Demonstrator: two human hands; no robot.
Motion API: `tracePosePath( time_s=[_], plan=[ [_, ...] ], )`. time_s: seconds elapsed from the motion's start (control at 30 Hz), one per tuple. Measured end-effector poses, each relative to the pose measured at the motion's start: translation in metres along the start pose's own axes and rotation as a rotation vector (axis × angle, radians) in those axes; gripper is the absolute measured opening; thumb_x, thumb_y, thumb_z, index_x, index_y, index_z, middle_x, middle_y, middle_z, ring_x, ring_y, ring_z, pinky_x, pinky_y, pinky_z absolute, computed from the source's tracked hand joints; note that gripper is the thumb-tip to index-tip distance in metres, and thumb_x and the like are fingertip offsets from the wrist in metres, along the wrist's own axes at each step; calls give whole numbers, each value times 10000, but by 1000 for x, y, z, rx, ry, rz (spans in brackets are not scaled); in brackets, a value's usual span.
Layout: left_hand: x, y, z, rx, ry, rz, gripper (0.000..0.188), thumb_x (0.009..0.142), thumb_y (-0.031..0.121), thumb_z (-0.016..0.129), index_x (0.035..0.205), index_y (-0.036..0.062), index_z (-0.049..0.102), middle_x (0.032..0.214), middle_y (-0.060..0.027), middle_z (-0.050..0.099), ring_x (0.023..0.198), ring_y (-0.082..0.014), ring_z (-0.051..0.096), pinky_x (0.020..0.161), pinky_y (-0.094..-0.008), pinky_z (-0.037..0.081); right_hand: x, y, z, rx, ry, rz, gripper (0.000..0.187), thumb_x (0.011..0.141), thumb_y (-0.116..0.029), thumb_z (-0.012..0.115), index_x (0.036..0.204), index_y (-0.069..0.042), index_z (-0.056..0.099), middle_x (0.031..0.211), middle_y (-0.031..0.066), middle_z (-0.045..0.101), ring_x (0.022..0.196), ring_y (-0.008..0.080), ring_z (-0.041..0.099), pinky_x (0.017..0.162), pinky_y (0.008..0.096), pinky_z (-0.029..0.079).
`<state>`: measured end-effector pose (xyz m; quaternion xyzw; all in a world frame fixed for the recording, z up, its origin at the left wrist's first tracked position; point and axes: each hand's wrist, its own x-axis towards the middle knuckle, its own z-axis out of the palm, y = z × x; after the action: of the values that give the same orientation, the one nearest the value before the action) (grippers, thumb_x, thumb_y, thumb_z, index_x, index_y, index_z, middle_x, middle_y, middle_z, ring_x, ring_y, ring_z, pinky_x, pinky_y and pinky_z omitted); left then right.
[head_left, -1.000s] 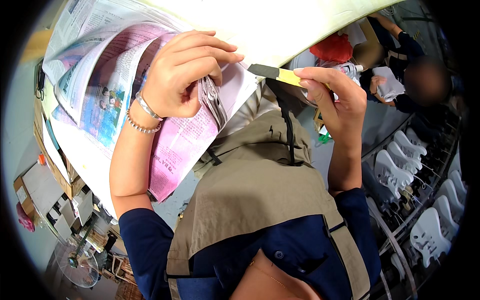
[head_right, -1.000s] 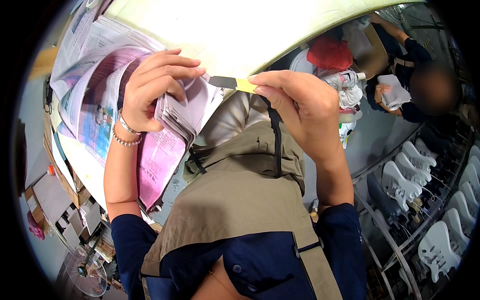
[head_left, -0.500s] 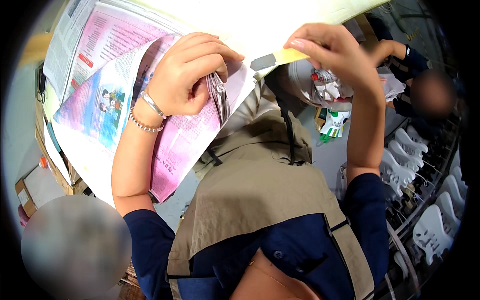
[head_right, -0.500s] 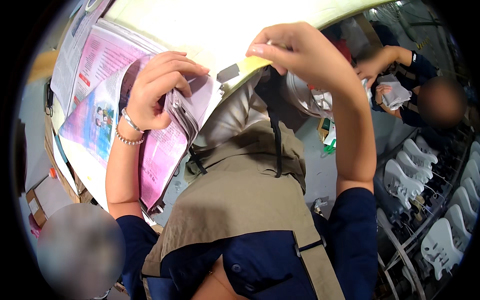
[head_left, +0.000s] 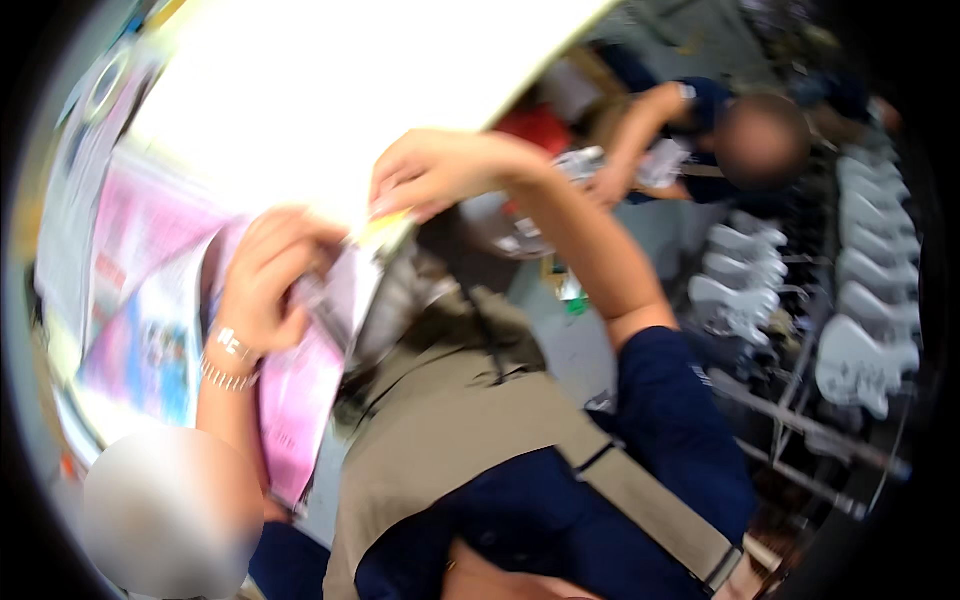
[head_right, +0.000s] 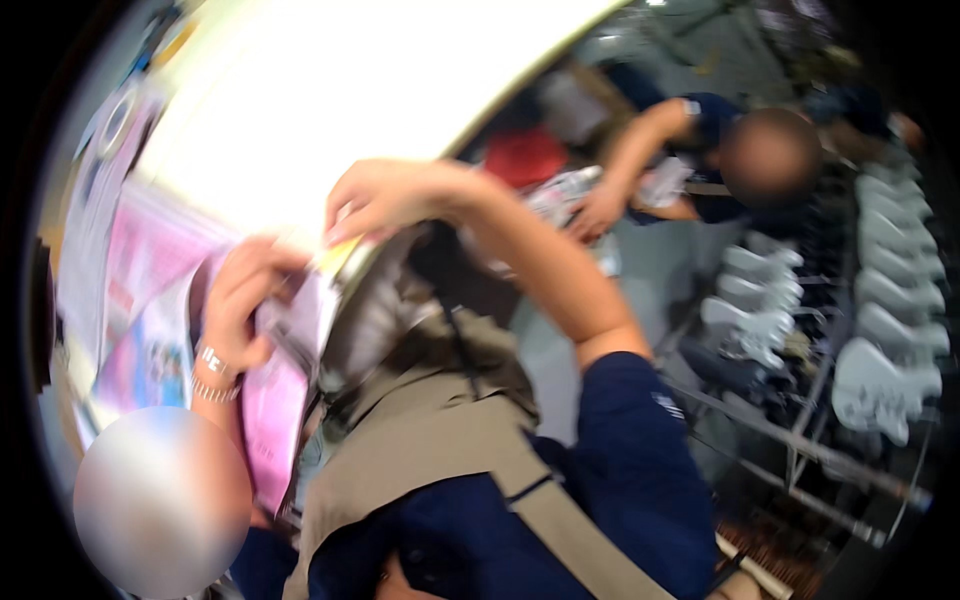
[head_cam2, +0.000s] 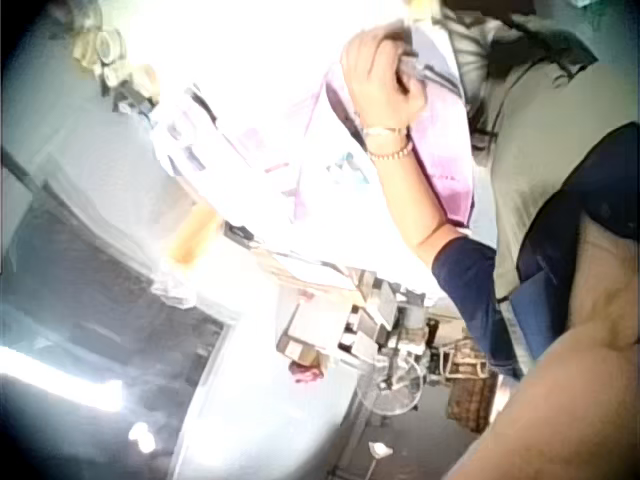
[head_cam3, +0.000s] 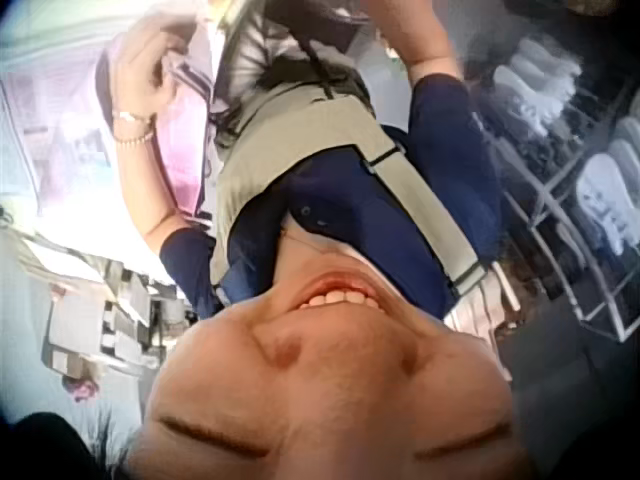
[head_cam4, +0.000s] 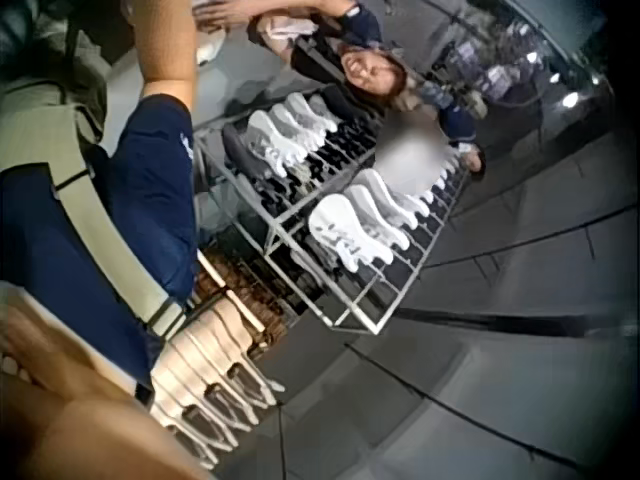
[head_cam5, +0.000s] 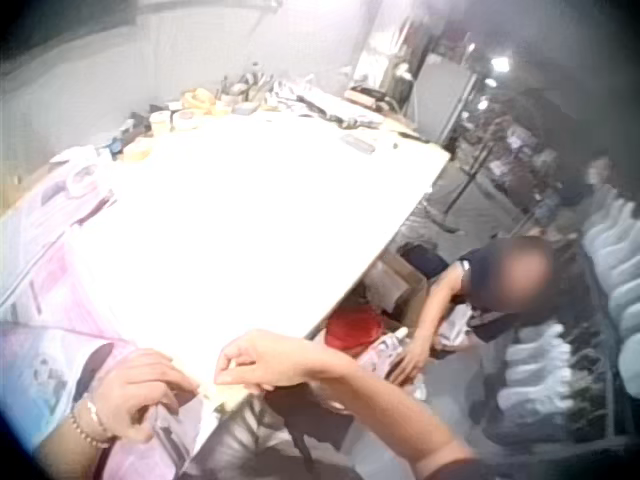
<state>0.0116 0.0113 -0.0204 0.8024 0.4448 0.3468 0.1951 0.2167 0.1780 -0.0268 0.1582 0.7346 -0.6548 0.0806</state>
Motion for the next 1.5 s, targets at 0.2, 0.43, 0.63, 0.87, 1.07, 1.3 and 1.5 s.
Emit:
tracePosePath(
  time_s=[0.2,0.43,0.63,0.87,1.07,1.3,1.5],
  plan=[
    [1,2,8,21,45,-24,178,532,149,524,671,39,513,992,-151,669,932,-353,600,939,-493,436,-9,1,-2,-24,35,-28,179,892,-222,668,949,-59,715,608,7,593,515,68,473,464,226,360],
    [4,13,5,64,79,5,173,491,85,516,657,39,503,991,-127,676,900,-348,576,855,-441,443,-11,0,22,-31,41,-71,207,895,-234,664,948,-38,699,593,19,607,495,80,508,471,242,387],
    [1,6,4,59,104,49,148,542,118,531,660,32,512,878,-115,676,769,-327,550,754,-410,436,-12,0,32,-30,55,-78,194,901,-222,662,946,-36,696,611,17,615,531,76,541,490,234,419],
    [-27,-21,-11,-233,159,-3,445,803,497,534,678,71,560,731,-60,605,732,-243,572,720,-363,448,-2,-17,73,-14,22,-5,159,929,-159,633,979,-18,688,692,-16,624,552,30,520,467,172,383],
    [-15,-28,2,-597,222,-95,226,824,185,660,685,36,561,758,-71,585,751,-189,562,758,-322,456,-16,-23,117,178,64,65,167,928,-133,613,954,16,684,697,19,633,553,50,542,468,191,427],
    [-13,-33,-5,-662,374,-104,332,885,273,652,662,36,589,703,-61,611,773,-184,585,813,-330,470,-11,-24,185,269,-16,84,160,948,-111,589,997,16,672,691,40,636,550,65,562,492,218,472],
    [-20,-45,-5,-669,366,-10,642,905,632,493,682,35,567,735,-86,598,847,-262,619,868,-422,493,12,0,287,-77,-123,-383,157,907,-219,651,952,-78,705,706,71,672,584,177,655,567,291,509]
  ],
)
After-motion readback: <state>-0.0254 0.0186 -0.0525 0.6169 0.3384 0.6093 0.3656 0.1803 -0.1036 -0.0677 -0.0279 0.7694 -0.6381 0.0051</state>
